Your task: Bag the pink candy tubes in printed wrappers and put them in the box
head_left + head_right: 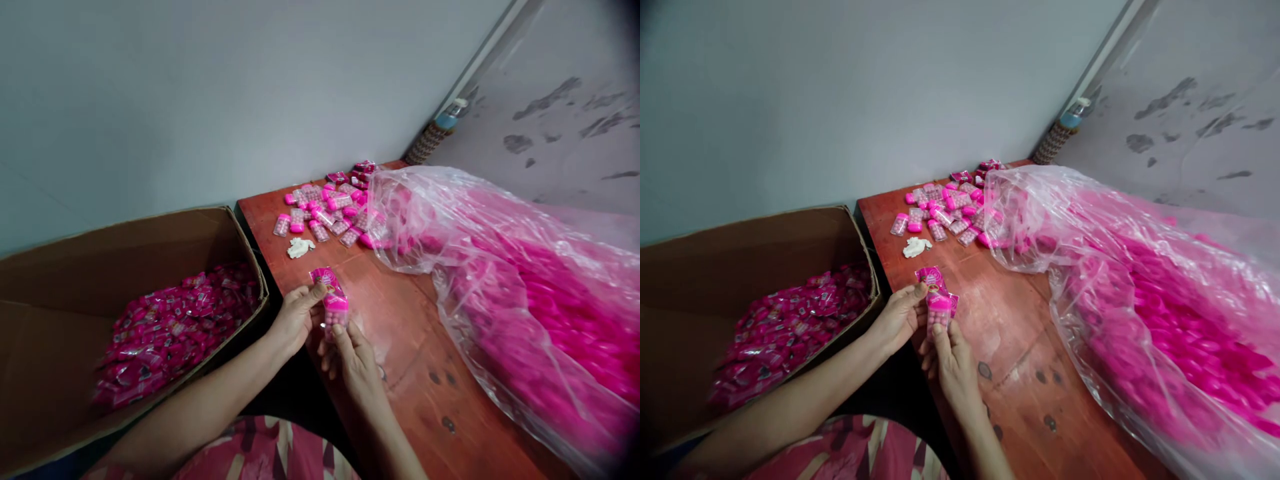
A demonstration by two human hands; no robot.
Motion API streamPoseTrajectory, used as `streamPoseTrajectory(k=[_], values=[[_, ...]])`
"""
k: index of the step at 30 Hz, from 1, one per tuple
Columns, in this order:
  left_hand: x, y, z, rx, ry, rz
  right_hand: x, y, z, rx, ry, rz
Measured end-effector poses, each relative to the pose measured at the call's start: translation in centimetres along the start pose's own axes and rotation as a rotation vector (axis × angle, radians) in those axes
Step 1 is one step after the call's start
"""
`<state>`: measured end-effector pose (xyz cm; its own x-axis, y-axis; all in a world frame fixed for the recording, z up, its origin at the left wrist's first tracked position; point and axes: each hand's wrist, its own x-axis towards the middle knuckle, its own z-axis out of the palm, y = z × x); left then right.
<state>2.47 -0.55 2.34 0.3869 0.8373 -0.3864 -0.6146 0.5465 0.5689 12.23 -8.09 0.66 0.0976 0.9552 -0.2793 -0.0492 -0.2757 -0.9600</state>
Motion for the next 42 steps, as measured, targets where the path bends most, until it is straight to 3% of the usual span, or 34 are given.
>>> streamPoseTrajectory(k=[3, 8, 14, 20, 25, 29, 31, 35, 39, 42], values=[[0.1, -0.1, -0.2, 0.129, -0.078, -0.075, 0.0, 0.2, 0.0, -0.039, 0.024, -0.015], [0.4, 0.2, 0.0, 0.191, -0.063, -0.071, 0.0, 0.3, 0.0, -0.122, 0.104, -0.039], [1.0, 0.6, 0.0, 0.270, -0.075, -0.056, 0.4, -0.4, -0.6, 0.111, -0.083, 0.077], [0.9, 0.1, 0.1, 0.281, -0.134, -0.087, 0.5, -0.5, -0.7, -0.093, 0.100, -0.035], [0.7, -0.2, 0.0, 0.235, -0.120, -0.149, 0.5, -0.2, -0.9, 0.088, -0.066, 0.067], [0.8, -0.3, 0.0, 0.207, -0.063, -0.102, 0.7, -0.2, -1.1, -0.191, 0.118, -0.083], [0.7, -0.5, 0.1, 0.181, -0.035, -0.084, 0.7, -0.4, -1.2, -0.231, 0.142, -0.102], [0.0, -0.7, 0.2, 0.197, -0.130, -0.148, 0.5, -0.4, -1.1, 0.114, -0.028, 0.048], [-0.3, -0.5, -0.4, 0.233, -0.225, -0.202, 0.3, -0.3, -0.9, 0.272, -0.039, 0.061], [-0.3, -0.1, -0.9, 0.225, -0.213, -0.177, -0.1, -0.2, -1.0, 0.313, -0.033, 0.025]])
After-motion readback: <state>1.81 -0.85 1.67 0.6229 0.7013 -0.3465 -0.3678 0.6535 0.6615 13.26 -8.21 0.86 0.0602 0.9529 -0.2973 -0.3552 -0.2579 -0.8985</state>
